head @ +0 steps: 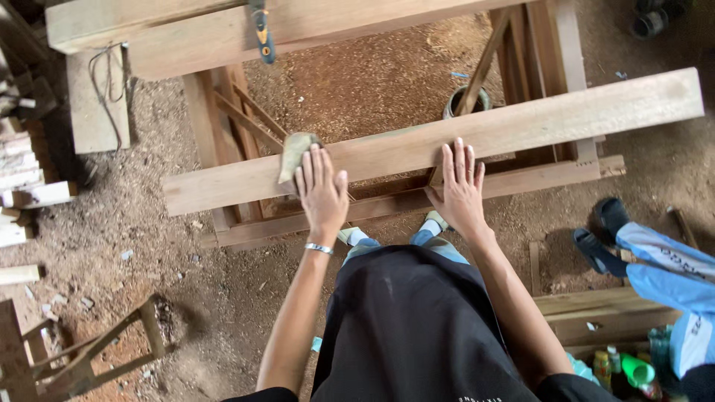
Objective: The person sands a long wooden plank by hand using a piece of sandpaper, moving it back and forth across the surface and along the edges.
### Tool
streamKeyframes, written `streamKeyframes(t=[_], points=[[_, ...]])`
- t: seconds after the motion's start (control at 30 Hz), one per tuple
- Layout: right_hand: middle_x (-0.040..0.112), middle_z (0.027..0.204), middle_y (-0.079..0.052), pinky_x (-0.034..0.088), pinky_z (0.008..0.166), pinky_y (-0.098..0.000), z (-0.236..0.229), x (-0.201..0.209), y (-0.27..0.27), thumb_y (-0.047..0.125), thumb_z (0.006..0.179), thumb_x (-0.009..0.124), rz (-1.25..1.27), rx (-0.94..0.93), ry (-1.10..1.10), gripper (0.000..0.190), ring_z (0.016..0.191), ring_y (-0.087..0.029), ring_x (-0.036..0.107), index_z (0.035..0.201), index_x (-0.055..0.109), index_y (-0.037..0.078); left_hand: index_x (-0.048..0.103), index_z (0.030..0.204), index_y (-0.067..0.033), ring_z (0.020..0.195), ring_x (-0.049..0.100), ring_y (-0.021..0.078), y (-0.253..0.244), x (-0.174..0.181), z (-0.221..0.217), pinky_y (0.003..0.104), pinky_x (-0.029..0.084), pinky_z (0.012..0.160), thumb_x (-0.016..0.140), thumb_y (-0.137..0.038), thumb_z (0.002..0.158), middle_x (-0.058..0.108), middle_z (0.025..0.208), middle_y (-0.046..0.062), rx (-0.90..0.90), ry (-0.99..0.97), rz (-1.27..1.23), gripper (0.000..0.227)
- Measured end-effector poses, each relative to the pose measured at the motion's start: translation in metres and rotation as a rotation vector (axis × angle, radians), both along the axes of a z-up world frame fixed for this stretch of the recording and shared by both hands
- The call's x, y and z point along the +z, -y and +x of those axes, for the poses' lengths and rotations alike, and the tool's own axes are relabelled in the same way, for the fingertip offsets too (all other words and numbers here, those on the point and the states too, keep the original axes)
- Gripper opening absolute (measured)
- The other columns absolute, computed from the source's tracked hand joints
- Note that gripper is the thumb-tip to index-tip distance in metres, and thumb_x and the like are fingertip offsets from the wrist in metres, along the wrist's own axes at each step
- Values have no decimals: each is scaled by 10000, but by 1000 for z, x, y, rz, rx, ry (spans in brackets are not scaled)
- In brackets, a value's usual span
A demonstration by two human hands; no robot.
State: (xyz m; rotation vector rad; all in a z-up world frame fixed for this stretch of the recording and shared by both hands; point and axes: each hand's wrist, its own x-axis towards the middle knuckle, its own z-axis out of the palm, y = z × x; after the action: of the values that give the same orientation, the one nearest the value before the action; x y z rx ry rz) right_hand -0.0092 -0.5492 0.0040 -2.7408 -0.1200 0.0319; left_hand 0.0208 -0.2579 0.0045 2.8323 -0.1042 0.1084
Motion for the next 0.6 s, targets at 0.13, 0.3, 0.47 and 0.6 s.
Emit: streamKeyframes(t=[0.13, 0.3, 0.47, 0.6], points=[[217, 1687, -196, 94, 1190, -693, 4, 8, -1, 355, 982, 682, 24, -58, 15, 780, 1562, -379, 169, 1606, 311, 69, 274, 1605, -31, 1577, 201, 280, 86, -2, 4, 473, 130, 1300, 457, -412, 1094, 239, 1698, 134, -230, -9, -29, 664], [380, 1639, -197, 129, 1282, -576, 12, 9, -17, 308, 1088, 530, 172, -53, 200, 497, 1575, -327, 262, 1511, 469, 55, 353, 1570, -3, 1548, 241, 293, 127, -14, 1, 465, 156, 1275, 597, -276, 942, 300, 1657, 170, -611, -29, 7, 727], [388, 1630, -206, 153, 1303, -475, 24, -10, -44, 277, 1115, 434, 209, 192, 186, 494, 1559, -294, 275, 1525, 443, 1, 614, 1262, -9, 1574, 330, 296, 80, -25, 8, 424, 190, 1318, 654, -223, 977, 432, 1623, 177, -757, -81, 142, 359], [398, 1622, -174, 169, 1295, -438, 25, -14, -57, 293, 1105, 434, 136, 253, 200, 517, 1542, -262, 304, 1542, 430, 18, 655, 1263, 21, 1509, 382, 307, 39, -4, 16, 436, 220, 1327, 655, -204, 907, 507, 1498, 203, -840, -230, 198, 421]])
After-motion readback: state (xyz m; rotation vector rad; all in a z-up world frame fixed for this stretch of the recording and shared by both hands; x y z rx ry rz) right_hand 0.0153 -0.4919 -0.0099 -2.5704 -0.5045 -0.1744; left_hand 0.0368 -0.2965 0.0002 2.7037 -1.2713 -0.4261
